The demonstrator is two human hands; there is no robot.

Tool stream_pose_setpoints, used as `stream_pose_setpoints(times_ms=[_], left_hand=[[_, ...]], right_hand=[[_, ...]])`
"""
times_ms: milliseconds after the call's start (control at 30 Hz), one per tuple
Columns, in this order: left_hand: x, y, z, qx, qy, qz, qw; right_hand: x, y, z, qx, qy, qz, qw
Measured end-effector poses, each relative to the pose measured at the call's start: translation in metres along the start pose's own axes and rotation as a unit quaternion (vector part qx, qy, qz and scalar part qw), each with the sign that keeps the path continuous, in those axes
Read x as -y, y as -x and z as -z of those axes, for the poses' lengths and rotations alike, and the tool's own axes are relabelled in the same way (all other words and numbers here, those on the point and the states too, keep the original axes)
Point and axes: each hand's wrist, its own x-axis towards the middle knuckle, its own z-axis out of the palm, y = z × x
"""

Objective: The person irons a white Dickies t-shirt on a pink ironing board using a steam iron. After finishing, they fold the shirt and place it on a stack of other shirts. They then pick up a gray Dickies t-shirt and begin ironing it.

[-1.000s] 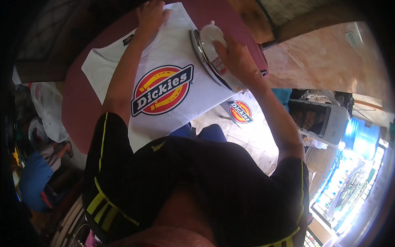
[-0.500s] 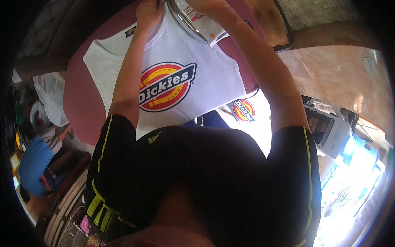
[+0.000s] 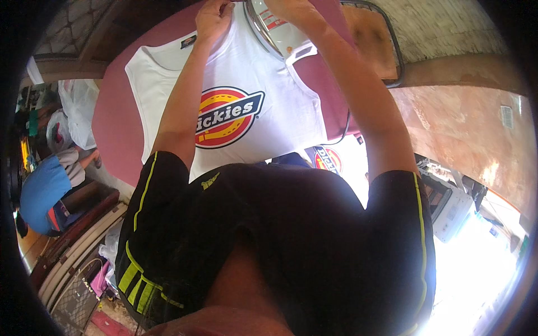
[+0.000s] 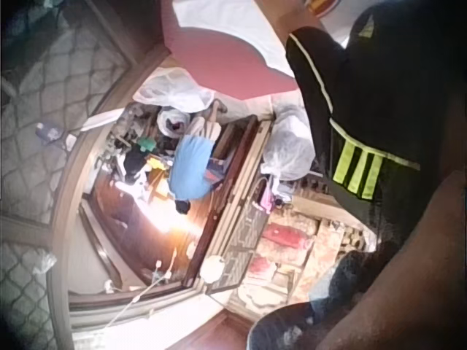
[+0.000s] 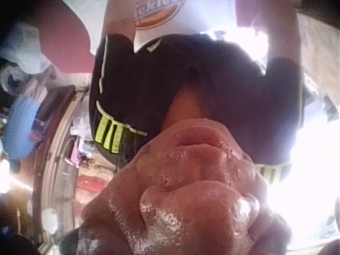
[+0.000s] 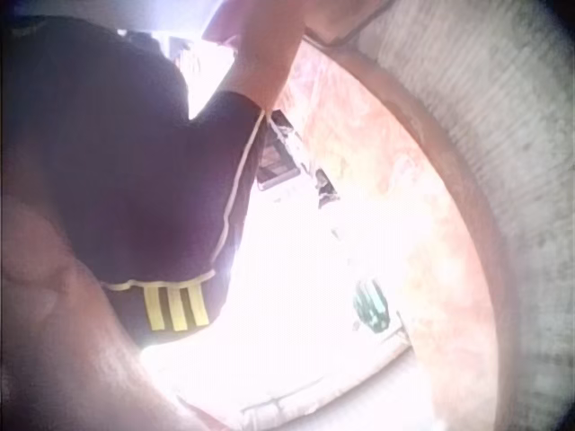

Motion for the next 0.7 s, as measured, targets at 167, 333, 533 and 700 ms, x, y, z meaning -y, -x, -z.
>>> stream_pose_setpoints(times_ms=[167,333,533,700], left_hand=[[-0.007,-0.002,0.003,-0.003,0.009,0.019,1.0],[0.03,-0.003,-0.009,0.117,-0.03,0.123,0.985],[0.046,-0.034,-0.01,0.214,0.001,0.187,0.959],[0.061,-0.024,0.022,0.23,0.109,0.145,0.956]], right_hand=[[-0.032,0.042,0.014,-0.007,-0.005,0.092,0.996],[0.022,0.039,0.055,0.094,-0.114,-0.113,0.983],[0.0,0.064,0.058,0.177,-0.102,0.094,0.974],[0.048,0.036,0.055,0.195,-0.079,0.078,0.974]])
